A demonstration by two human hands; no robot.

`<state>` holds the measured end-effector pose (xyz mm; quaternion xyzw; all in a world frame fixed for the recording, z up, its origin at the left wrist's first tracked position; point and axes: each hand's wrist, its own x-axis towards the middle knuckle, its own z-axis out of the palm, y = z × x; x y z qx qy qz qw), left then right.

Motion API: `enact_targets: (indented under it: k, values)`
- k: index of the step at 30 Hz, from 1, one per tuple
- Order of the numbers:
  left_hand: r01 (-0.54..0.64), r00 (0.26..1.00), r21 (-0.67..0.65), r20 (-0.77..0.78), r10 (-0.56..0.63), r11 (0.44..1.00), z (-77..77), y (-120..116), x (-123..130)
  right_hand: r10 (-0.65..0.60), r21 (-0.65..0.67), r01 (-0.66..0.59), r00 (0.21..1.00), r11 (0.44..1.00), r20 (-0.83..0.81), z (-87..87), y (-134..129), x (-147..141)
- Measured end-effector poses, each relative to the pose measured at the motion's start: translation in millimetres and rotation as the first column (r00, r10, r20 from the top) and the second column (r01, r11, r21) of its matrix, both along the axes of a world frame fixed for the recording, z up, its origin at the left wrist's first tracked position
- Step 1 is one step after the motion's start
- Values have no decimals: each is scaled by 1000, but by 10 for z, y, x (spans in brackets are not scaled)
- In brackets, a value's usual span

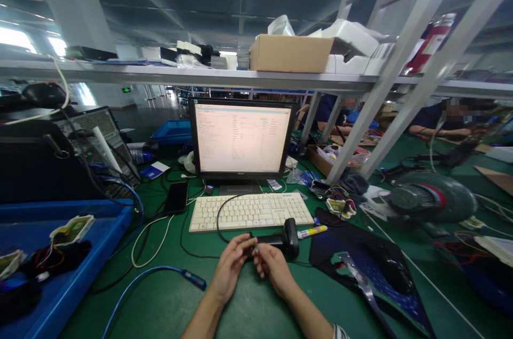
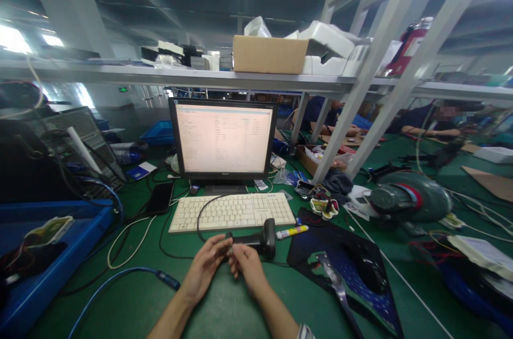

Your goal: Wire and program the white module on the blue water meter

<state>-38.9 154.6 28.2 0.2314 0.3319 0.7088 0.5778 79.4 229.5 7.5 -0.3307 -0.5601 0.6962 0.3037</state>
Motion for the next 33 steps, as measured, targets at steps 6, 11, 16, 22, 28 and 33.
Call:
enact_targets:
  k: [6,11,16,22,28,33]
  values:
    - [-15,996,11,-88,16,1000,-24,10,18,222,-247,-229,974,942,-55,54,-55,9]
    - [-48,986,-9,-162,46,999,-7,18,52,349,-255,-359,933,898,-86,80,-48,67]
    - [-125,975,-62,-192,111,990,-11,37,52,365,-105,-364,931,926,-6,1,-67,45]
    - [-269,935,-96,-264,236,958,-42,74,5,18,408,-50,997,912,81,-21,-84,41]
    - [-311,892,-95,-373,256,946,-78,97,21,-132,813,54,991,579,27,-2,-40,105]
    - [-274,872,-80,-441,212,958,-114,101,59,-114,920,4,992,393,44,8,-24,111]
